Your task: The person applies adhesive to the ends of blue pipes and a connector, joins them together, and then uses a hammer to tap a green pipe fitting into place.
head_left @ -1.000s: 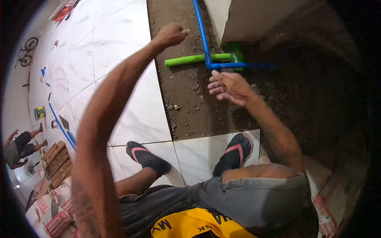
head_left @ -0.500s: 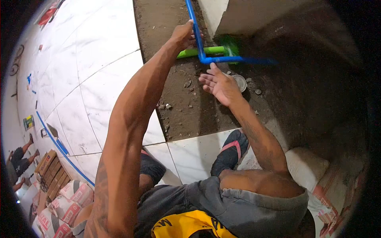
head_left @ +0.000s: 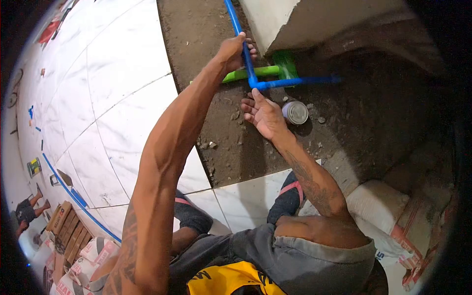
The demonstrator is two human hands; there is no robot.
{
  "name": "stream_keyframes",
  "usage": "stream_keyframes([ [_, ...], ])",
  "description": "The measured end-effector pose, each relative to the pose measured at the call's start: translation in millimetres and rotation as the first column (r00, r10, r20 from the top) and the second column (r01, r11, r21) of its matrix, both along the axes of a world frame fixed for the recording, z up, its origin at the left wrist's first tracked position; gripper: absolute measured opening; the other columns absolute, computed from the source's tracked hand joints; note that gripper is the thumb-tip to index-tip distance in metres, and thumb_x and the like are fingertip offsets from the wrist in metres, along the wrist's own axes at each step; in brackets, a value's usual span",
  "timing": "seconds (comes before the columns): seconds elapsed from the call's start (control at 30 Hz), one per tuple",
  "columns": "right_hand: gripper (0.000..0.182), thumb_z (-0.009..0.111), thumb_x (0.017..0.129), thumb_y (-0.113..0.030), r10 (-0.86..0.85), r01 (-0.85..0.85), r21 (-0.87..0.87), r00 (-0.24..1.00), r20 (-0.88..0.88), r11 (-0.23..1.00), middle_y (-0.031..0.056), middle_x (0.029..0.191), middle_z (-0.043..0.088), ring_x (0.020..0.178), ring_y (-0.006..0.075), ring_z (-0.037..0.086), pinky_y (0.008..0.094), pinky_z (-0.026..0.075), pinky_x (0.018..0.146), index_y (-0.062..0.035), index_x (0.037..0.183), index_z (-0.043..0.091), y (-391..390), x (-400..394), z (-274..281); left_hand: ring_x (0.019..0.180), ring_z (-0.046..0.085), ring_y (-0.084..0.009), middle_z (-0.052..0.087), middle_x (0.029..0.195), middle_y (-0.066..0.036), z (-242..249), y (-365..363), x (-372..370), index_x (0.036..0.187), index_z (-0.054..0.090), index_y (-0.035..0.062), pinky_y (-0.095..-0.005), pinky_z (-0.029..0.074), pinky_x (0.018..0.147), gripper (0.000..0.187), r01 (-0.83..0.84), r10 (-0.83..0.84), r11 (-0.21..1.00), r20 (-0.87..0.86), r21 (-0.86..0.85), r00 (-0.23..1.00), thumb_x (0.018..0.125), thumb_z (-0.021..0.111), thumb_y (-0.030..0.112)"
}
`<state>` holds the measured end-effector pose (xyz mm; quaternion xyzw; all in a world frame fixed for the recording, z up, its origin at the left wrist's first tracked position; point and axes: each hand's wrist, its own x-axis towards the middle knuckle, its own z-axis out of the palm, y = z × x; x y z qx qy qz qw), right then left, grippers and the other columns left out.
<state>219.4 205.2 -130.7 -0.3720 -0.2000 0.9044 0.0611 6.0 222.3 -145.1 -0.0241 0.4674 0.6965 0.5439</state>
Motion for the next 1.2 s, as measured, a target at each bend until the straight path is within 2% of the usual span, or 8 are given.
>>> stream_keyframes([
  [0.2,0.045,0.074,0.080,-0.037,-0.029,0.028,0.029,0.999,0.020,0.999,0.0069,0.090,0.061,0.079,0.0179,0.061,0.0275,0.048,0.058,-0.0080,0.105,0.051,2.6,-14.1,2.9,0.072,0.054,-0.0227,0.050,0.077,-0.008,-0.2,3.8,2.4,0.106,0.048,-0.0020,-0.0381,0.052,0.069,0.034,-0.034,0.034,0.999,0.022,-0.019,0.999,0.097,0.048,0.031],
  [0.23,0.044,0.074,0.080,-0.037,-0.044,0.043,0.011,0.999,0.029,0.999,0.0054,0.088,0.061,0.078,0.0172,0.061,0.0276,0.047,0.058,-0.0083,0.106,0.051,3.4,-16.8,1.2,0.069,0.052,-0.0215,0.049,0.076,-0.007,-0.9,3.4,2.7,0.104,0.048,-0.0010,-0.0383,0.051,0.068,0.033,-0.033,0.032,0.999,0.034,0.019,0.999,0.097,0.048,0.031],
  [0.33,0.043,0.073,0.081,-0.037,-0.056,0.056,0.012,0.998,-0.038,0.998,0.0048,0.088,0.061,0.077,0.0169,0.061,0.0281,0.046,0.057,-0.0084,0.107,0.053,3.0,-22.1,-3.8,0.068,0.051,-0.0210,0.049,0.076,-0.007,-0.9,5.7,4.7,0.102,0.048,0.0000,-0.0378,0.050,0.067,0.032,-0.052,0.053,0.998,0.021,-0.037,0.998,0.097,0.047,0.032],
  [0.73,0.045,0.069,0.083,-0.043,-0.052,0.054,0.046,0.997,-0.052,0.997,0.0049,0.084,0.062,0.074,0.0170,0.060,0.0296,0.046,0.057,-0.0061,0.105,0.057,7.4,-28.6,-11.4,0.066,0.048,-0.0172,0.047,0.075,-0.004,-1.9,8.8,6.2,0.100,0.047,0.0016,-0.0325,0.047,0.063,0.029,-0.049,0.048,0.998,-0.022,-0.044,0.999,0.097,0.047,0.031],
  [0.83,0.047,0.070,0.082,-0.045,-0.038,0.041,0.075,0.998,-0.042,0.996,0.0033,0.086,0.060,0.076,0.0134,0.057,0.0262,0.042,0.060,-0.0064,0.106,0.056,6.7,-29.5,-8.6,0.066,0.048,-0.0165,0.047,0.074,-0.003,-1.6,7.9,5.8,0.099,0.047,0.0024,-0.0315,0.046,0.062,0.029,-0.040,0.040,0.999,0.018,-0.010,0.999,0.098,0.047,0.031],
  [0.93,0.044,0.071,0.082,-0.042,-0.063,0.065,0.048,0.997,-0.045,0.997,0.0049,0.083,0.063,0.073,0.0169,0.060,0.0305,0.046,0.056,-0.0062,0.104,0.057,6.9,-31.3,-15.7,0.065,0.047,-0.0166,0.046,0.074,-0.003,-3.3,8.8,5.5,0.099,0.047,0.0028,-0.0307,0.045,0.061,0.028,-0.045,0.045,0.999,0.027,-0.019,0.999,0.098,0.047,0.031],
  [1.03,0.043,0.071,0.082,-0.041,-0.053,0.056,0.086,0.998,-0.036,0.995,0.0045,0.084,0.063,0.074,0.0169,0.060,0.0301,0.045,0.056,-0.0064,0.103,0.057,6.0,-30.5,-17.2,0.065,0.048,-0.0169,0.047,0.075,-0.004,-0.4,7.1,6.4,0.099,0.048,0.0024,-0.0308,0.046,0.061,0.028,-0.028,0.028,0.999,-0.004,-0.024,1.000,0.098,0.047,0.031],
  [1.2,0.042,0.069,0.084,-0.040,-0.007,0.009,0.033,0.998,-0.060,0.999,0.0044,0.084,0.062,0.075,0.0166,0.060,0.0296,0.044,0.056,-0.0062,0.105,0.057,0.7,-23.4,-11.4,0.068,0.052,-0.0193,0.050,0.077,-0.007,3.2,6.9,7.8,0.102,0.048,0.0006,-0.0333,0.050,0.065,0.030,-0.041,0.040,0.998,-0.019,-0.049,0.999,0.097,0.047,0.031],
])
